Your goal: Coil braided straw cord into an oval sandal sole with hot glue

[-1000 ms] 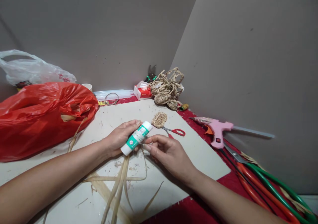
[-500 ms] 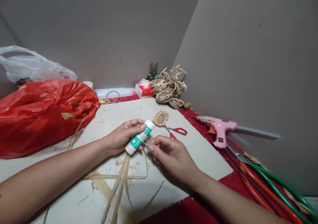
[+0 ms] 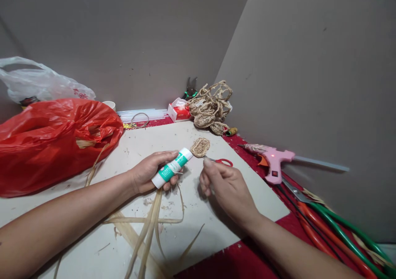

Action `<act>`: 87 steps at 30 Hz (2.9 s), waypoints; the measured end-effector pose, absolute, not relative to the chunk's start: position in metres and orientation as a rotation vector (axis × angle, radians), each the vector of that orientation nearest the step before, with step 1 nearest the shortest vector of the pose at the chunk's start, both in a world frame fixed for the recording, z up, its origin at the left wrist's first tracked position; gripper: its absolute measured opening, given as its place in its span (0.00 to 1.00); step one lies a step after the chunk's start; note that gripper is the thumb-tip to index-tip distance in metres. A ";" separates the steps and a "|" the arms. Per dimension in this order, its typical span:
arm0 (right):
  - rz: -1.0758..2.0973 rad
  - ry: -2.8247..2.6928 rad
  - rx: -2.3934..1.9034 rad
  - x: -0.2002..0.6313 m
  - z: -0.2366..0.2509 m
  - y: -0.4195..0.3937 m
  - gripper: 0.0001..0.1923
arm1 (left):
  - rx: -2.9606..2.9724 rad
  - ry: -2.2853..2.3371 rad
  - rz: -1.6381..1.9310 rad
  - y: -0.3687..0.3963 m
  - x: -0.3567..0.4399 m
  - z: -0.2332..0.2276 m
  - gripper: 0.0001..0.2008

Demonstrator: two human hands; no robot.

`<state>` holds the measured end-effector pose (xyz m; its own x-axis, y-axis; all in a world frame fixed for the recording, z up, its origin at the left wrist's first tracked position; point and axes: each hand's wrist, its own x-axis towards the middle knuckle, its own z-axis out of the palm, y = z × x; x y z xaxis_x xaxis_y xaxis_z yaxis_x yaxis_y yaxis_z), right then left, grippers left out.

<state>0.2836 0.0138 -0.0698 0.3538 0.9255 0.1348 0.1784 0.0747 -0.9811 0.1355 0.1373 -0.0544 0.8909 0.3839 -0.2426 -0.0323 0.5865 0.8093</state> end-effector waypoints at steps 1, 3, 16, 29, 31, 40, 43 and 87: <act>0.767 -1.048 -1.380 0.286 -0.070 0.016 0.25 | 0.932 0.406 0.242 0.137 0.135 -0.055 0.11; 0.804 -0.979 -1.314 0.287 -0.069 0.019 0.18 | 0.969 0.395 0.218 0.136 0.135 -0.055 0.11; 0.747 -0.892 -1.303 0.294 -0.059 0.025 0.16 | 1.185 0.439 0.251 0.134 0.137 -0.063 0.19; 0.820 -0.901 -1.348 0.295 -0.061 0.024 0.19 | 1.442 0.457 0.277 0.122 0.135 -0.060 0.20; 0.900 -0.904 -1.305 0.295 -0.061 0.023 0.20 | 1.463 0.479 0.306 0.121 0.135 -0.059 0.20; 1.061 -0.860 -1.349 0.292 -0.066 0.022 0.20 | 1.490 0.523 0.402 0.120 0.136 -0.056 0.22; 1.066 -0.820 -1.319 0.291 -0.067 0.021 0.19 | 1.501 0.526 0.413 0.120 0.136 -0.055 0.21; 0.934 -0.573 -0.854 0.315 -0.037 0.025 0.14 | 1.563 0.519 0.197 0.126 0.131 -0.053 0.16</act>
<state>0.3154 0.0251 -0.0370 0.4898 0.8692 0.0672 -0.4535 0.3199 -0.8319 0.1311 0.1258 -0.0528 0.8780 0.4391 -0.1903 0.2027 0.0190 0.9791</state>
